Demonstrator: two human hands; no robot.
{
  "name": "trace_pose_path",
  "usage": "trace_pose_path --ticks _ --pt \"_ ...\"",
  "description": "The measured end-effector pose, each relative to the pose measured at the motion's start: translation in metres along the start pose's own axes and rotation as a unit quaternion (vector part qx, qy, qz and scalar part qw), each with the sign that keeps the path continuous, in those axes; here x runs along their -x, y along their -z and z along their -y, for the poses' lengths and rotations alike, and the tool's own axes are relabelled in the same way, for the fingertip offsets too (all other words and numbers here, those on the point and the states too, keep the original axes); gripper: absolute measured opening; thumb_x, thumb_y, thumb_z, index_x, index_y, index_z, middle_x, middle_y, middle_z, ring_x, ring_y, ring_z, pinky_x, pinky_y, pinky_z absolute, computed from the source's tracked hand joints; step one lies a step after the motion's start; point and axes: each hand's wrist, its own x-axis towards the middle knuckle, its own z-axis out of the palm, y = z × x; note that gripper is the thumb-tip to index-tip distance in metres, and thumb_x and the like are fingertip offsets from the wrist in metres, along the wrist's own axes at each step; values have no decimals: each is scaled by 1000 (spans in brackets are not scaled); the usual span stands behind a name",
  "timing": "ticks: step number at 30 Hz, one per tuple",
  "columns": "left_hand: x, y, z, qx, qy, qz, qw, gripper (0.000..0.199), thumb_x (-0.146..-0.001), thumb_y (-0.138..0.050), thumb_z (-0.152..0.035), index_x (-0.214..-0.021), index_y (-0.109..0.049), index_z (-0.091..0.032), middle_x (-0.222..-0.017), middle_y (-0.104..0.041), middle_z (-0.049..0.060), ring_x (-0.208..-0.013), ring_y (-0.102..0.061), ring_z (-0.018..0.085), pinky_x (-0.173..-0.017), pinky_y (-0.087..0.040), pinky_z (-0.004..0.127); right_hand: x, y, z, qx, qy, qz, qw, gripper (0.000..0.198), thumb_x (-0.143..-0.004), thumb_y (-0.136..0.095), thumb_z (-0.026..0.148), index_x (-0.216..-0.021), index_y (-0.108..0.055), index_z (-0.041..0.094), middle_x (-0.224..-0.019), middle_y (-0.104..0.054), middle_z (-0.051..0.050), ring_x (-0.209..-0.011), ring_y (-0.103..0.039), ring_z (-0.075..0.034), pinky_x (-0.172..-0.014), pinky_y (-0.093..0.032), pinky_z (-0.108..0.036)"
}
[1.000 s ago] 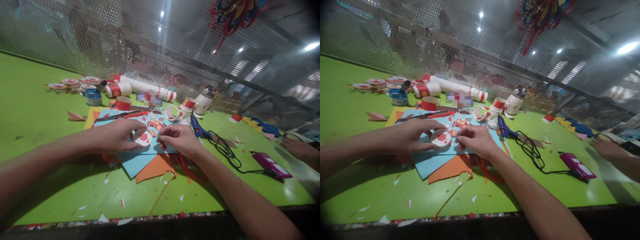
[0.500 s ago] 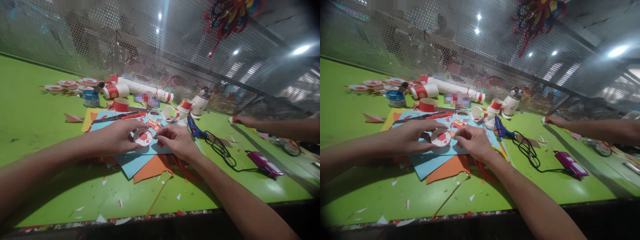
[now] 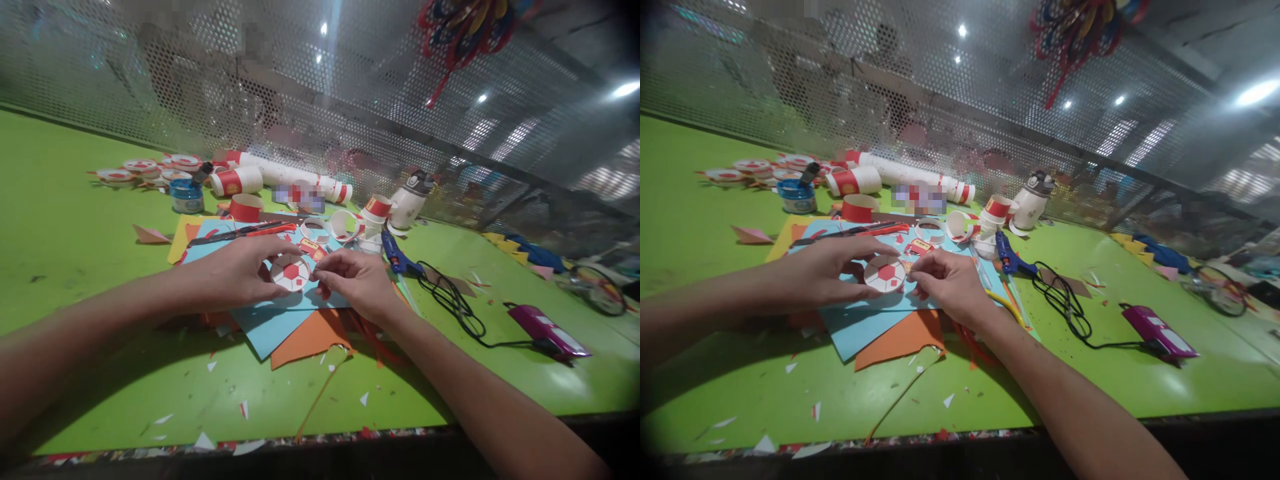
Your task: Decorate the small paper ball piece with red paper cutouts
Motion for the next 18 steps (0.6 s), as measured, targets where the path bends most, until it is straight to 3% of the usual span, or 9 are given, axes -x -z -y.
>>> trace_pose_path --ticks 4,7,9,13,18 --pt "0 0 -2 4 11 13 1000 52 -75 -61 -39 -121 -59 -16 -95 -66 6 -81 -62 20 -69 -49 30 0 3 -6 120 132 -24 984 2 -78 -69 18 -79 -71 18 -73 -69 -1 -60 -63 -11 -58 -53 -26" --pt "1 0 -5 27 12 30 999 49 -77 -60 -40 -121 -59 -17 -100 -65 7 -84 -62 20 -70 -50 30 1 4 -8 216 259 -28 941 11 -83 -63 12 -86 -72 17 -82 -72 -6 -73 -65 -14 -67 -54 -29" --pt "2 1 -6 36 9 38 999 48 -78 -60 -40 -120 -59 -17 -100 -65 7 -84 -62 20 -69 -50 30 1 5 -8 263 308 -18 914 13 -85 -60 10 -89 -72 14 -84 -72 -9 -77 -65 -16 -70 -54 -31" --pt "3 0 -7 33 0 39 999 45 -79 -59 -38 -119 -60 -17 -96 -65 5 -81 -62 19 -68 -50 29 1 5 -8 318 355 -11 879 17 -87 -57 9 -94 -73 8 -84 -69 -13 -75 -64 -18 -65 -53 -31" --pt "3 0 -8 22 -11 32 999 43 -79 -59 -36 -118 -61 -18 -93 -65 4 -78 -62 18 -65 -48 27 1 3 -8 325 354 -14 877 19 -88 -56 11 -96 -73 7 -81 -67 -13 -73 -61 -17 -63 -51 -31"
